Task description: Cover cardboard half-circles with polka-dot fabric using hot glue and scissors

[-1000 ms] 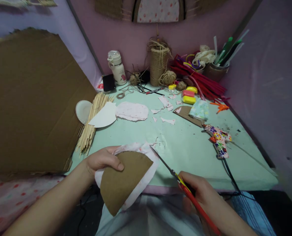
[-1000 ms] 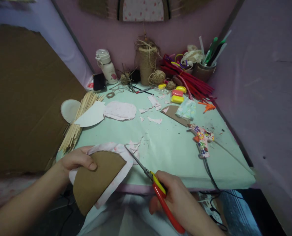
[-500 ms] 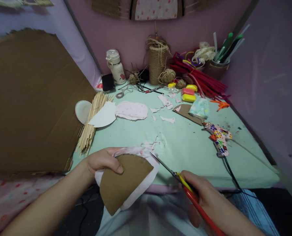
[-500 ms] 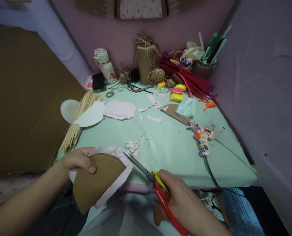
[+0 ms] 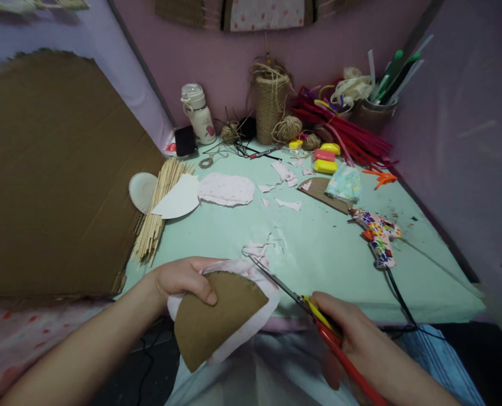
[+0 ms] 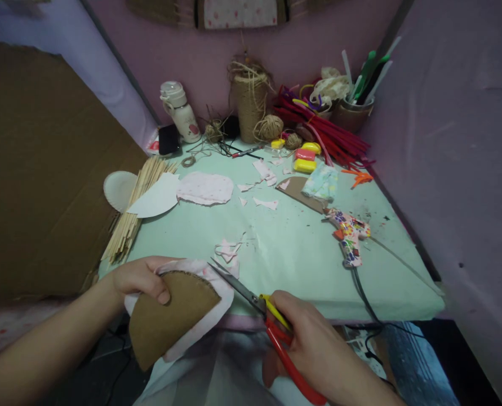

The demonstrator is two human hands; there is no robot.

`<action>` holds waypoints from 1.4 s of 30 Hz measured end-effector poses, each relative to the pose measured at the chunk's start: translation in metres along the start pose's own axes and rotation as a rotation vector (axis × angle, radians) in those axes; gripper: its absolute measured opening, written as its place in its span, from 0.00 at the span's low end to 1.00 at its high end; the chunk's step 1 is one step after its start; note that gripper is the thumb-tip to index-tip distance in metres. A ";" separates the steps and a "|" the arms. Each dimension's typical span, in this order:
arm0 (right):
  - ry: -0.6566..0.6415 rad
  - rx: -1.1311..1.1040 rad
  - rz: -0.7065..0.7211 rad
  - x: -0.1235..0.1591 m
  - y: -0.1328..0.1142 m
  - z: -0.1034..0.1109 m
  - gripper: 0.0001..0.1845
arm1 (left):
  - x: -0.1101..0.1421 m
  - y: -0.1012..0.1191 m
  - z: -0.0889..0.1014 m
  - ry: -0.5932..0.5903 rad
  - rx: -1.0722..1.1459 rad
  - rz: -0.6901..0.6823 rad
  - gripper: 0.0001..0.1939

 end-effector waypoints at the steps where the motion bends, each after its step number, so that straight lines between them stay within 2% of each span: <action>1: 0.000 0.004 0.000 0.000 0.001 0.001 0.12 | 0.000 0.000 0.000 -0.001 -0.005 0.002 0.27; 6: 0.004 0.031 0.008 0.001 0.001 0.004 0.10 | -0.001 -0.001 -0.003 -0.005 0.004 0.020 0.29; 13: -0.067 -0.055 -0.001 0.000 -0.002 0.004 0.09 | -0.001 0.000 -0.003 -0.016 0.006 0.023 0.28; 19: -0.001 -0.047 0.041 0.002 0.004 0.005 0.10 | -0.001 0.003 -0.003 -0.018 -0.037 0.013 0.30; 23: -0.005 -0.076 0.039 0.001 0.007 0.005 0.10 | 0.000 0.004 -0.003 -0.019 -0.068 0.022 0.31; 26: -0.005 -0.014 0.024 0.001 0.006 0.006 0.10 | -0.001 0.005 -0.004 -0.025 -0.073 0.022 0.31; 30: 0.086 0.024 0.009 -0.002 0.008 0.009 0.11 | -0.005 0.006 -0.006 -0.019 -0.039 0.027 0.30; 35: 0.195 -0.194 0.065 -0.016 0.011 0.013 0.10 | -0.018 0.007 -0.008 -0.001 0.034 0.011 0.23; 38: 0.237 -0.297 0.090 -0.028 0.000 0.013 0.15 | -0.031 0.006 -0.018 -0.006 0.021 0.017 0.22; 42: 0.286 -0.341 0.133 -0.040 -0.025 0.006 0.18 | -0.043 0.005 -0.037 -0.060 -0.022 0.006 0.28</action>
Point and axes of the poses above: each hand's wrist, its own x-axis away from the middle knuckle, its own z-axis out of the back of the hand, y = z × x, the point moved 3 cm from there along -x, towards the middle knuckle, and after that the axes turned 10 degrees about y, right-handed, at the moved point
